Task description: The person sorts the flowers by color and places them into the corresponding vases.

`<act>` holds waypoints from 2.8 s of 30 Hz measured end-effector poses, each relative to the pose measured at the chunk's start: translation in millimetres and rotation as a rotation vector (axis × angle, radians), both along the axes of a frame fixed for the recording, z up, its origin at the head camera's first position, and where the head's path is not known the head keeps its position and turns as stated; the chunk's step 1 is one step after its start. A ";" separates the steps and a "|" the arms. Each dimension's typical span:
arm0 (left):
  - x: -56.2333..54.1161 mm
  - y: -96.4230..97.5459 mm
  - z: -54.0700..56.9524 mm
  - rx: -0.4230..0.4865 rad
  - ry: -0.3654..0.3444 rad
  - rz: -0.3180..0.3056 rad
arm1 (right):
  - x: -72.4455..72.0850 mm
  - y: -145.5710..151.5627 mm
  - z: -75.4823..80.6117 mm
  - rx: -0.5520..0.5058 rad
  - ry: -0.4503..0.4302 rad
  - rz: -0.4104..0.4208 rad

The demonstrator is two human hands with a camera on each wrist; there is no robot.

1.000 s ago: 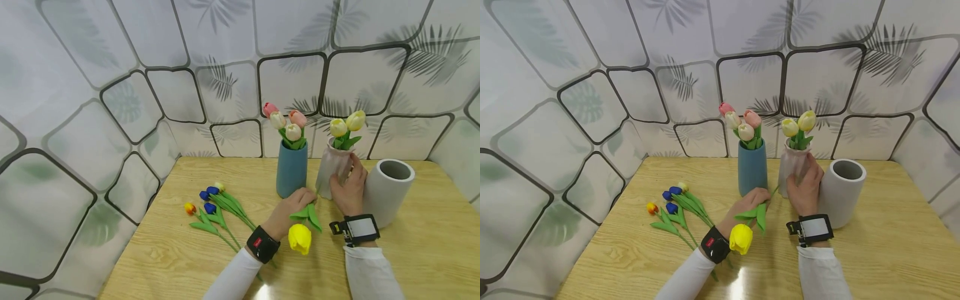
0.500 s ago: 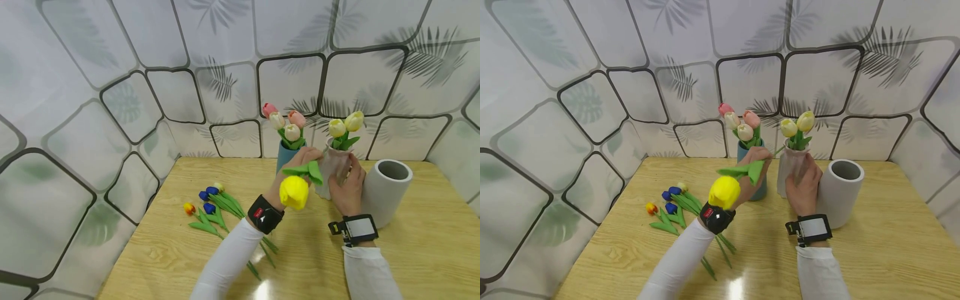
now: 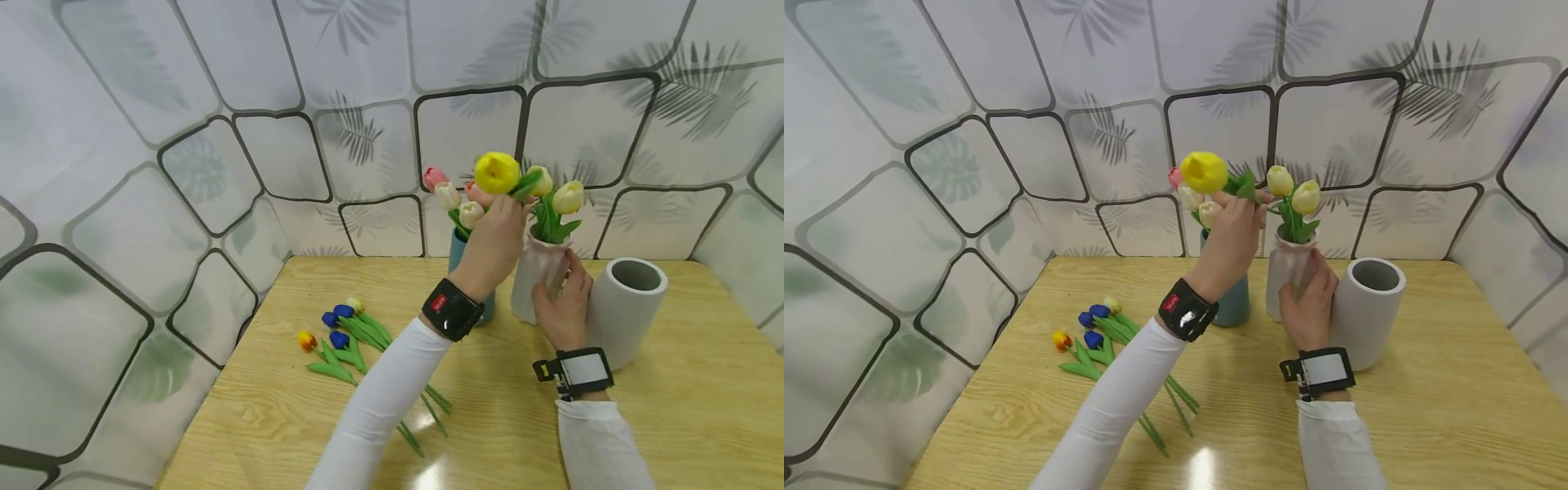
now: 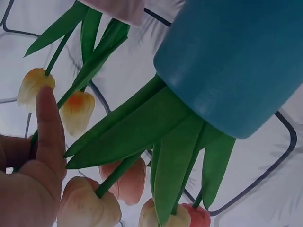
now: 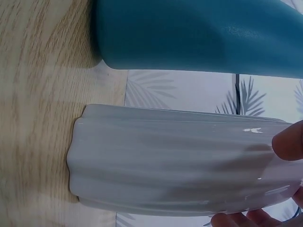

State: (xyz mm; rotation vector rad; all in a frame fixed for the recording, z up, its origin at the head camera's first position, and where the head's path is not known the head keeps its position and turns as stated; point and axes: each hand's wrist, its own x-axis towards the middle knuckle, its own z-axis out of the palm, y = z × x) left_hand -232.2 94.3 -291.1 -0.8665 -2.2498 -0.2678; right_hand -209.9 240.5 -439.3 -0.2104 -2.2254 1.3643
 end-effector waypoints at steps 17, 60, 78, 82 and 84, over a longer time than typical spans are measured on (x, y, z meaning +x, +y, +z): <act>3.1 2.1 1.8 0.207 -0.043 -0.167 | -3.4 1.3 0.3 0.024 0.043 -0.001; -13.9 26.4 -29.4 -0.272 -0.596 0.152 | -5.5 0.7 -3.2 0.043 0.088 0.006; 12.1 -55.2 -96.8 -0.281 -0.739 0.308 | 1.6 0.7 4.0 -0.005 -0.069 -0.002; 15.2 -88.5 -111.8 -0.204 -0.777 0.402 | 0.2 1.8 4.0 0.011 -0.037 -0.011; 17.7 -104.4 -117.5 -0.162 -0.798 0.436 | 0.1 2.3 4.5 0.013 -0.028 -0.013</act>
